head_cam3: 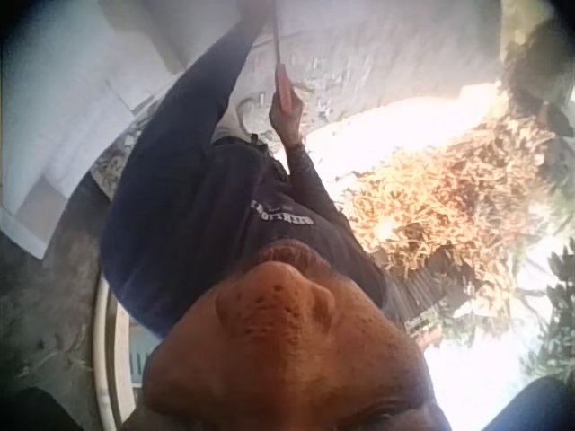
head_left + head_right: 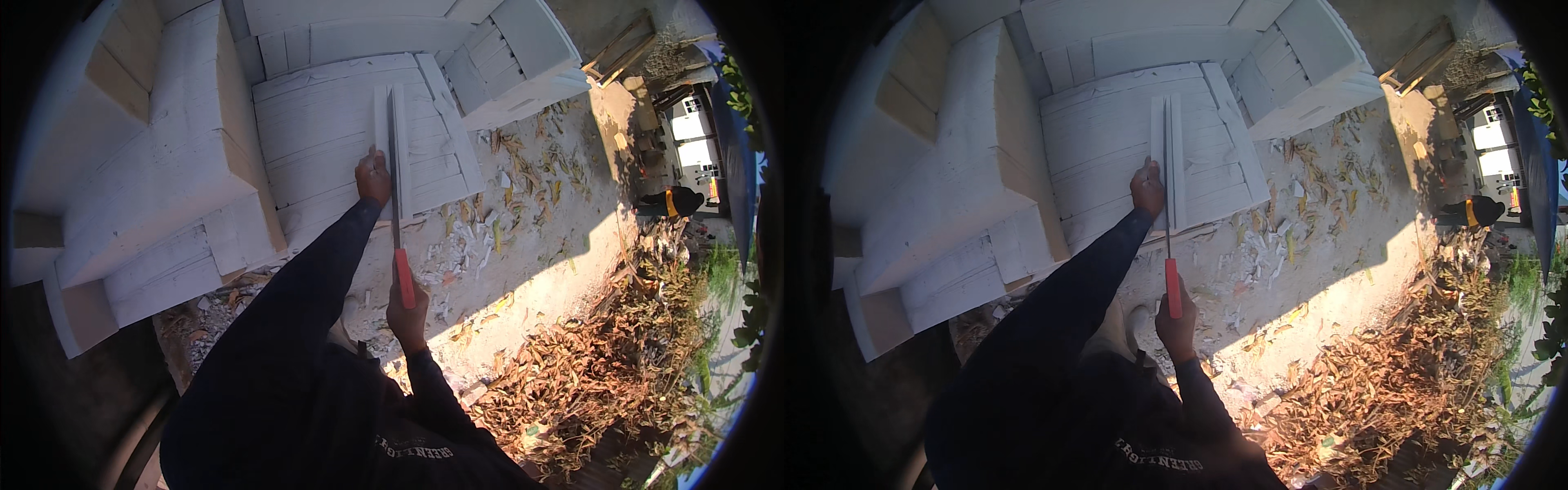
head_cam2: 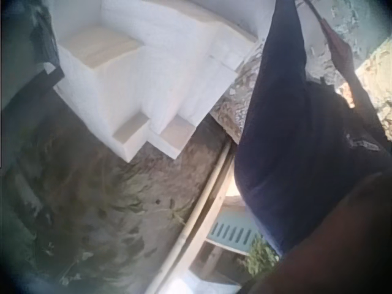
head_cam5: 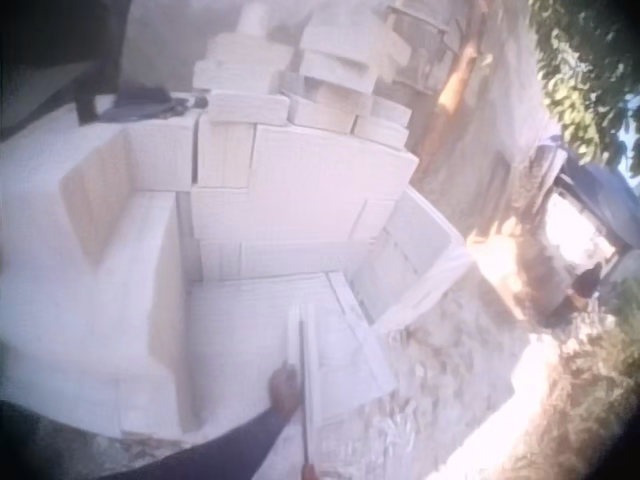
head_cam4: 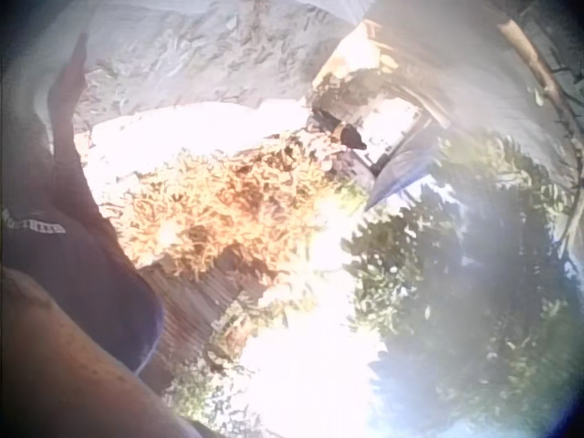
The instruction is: The person uses a hand saw to cut a piece of white wood on a workbench. They then stack the cut pieces with other similar planks and walk to a different area to pick up a wooden frame.
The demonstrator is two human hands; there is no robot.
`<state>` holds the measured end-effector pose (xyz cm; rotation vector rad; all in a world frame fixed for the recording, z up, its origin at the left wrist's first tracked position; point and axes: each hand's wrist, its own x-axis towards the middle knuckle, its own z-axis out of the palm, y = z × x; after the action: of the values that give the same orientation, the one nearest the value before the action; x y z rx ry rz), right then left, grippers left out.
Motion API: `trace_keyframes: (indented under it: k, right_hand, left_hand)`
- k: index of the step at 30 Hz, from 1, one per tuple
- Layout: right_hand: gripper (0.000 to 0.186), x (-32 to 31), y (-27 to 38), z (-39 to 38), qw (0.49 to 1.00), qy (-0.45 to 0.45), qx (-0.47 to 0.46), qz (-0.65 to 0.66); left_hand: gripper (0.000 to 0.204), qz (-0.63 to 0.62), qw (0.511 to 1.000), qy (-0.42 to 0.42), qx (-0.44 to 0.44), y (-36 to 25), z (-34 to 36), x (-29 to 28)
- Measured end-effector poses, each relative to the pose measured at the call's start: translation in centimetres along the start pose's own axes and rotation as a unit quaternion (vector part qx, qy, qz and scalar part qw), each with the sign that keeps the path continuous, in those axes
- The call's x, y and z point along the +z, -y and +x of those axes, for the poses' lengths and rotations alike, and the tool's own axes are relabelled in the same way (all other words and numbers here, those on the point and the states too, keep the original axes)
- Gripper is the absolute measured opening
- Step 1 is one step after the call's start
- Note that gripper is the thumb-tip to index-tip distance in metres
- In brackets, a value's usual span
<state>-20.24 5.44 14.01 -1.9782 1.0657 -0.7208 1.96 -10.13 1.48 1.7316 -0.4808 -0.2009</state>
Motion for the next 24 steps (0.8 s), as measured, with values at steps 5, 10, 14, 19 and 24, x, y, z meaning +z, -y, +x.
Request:
trace_keyframes:
  k: [5,10,14,19,24]
  right_hand:
    - [0.045,-0.5,2.1,2.5,0.994,0.059,0.095,-0.003]
    - [0.045,-0.8,1.8,2.1,0.992,0.056,0.112,0.012]
    - [0.047,-2.2,0.6,-8.7,0.995,0.007,0.098,0.015]
    - [0.049,-1.7,0.9,-0.1,0.989,0.052,0.135,0.024]
    - [0.045,-0.6,1.2,-3.9,0.997,-0.042,0.065,0.022]
  left_hand:
    - [0.045,-0.03,0.999,-0.015,0.013,0.0,0.7,0.0]
    - [0.045,-0.008,0.999,0.033,-0.036,-0.8,0.3,-0.2]
    - [0.047,-0.007,0.995,0.054,-0.082,-1.3,0.4,-0.2]
    - [0.05,-0.031,0.999,0.02,-0.032,-2.2,-0.3,-0.4]
    - [0.05,-0.017,0.998,0.026,-0.048,-1.1,1.2,-0.4]
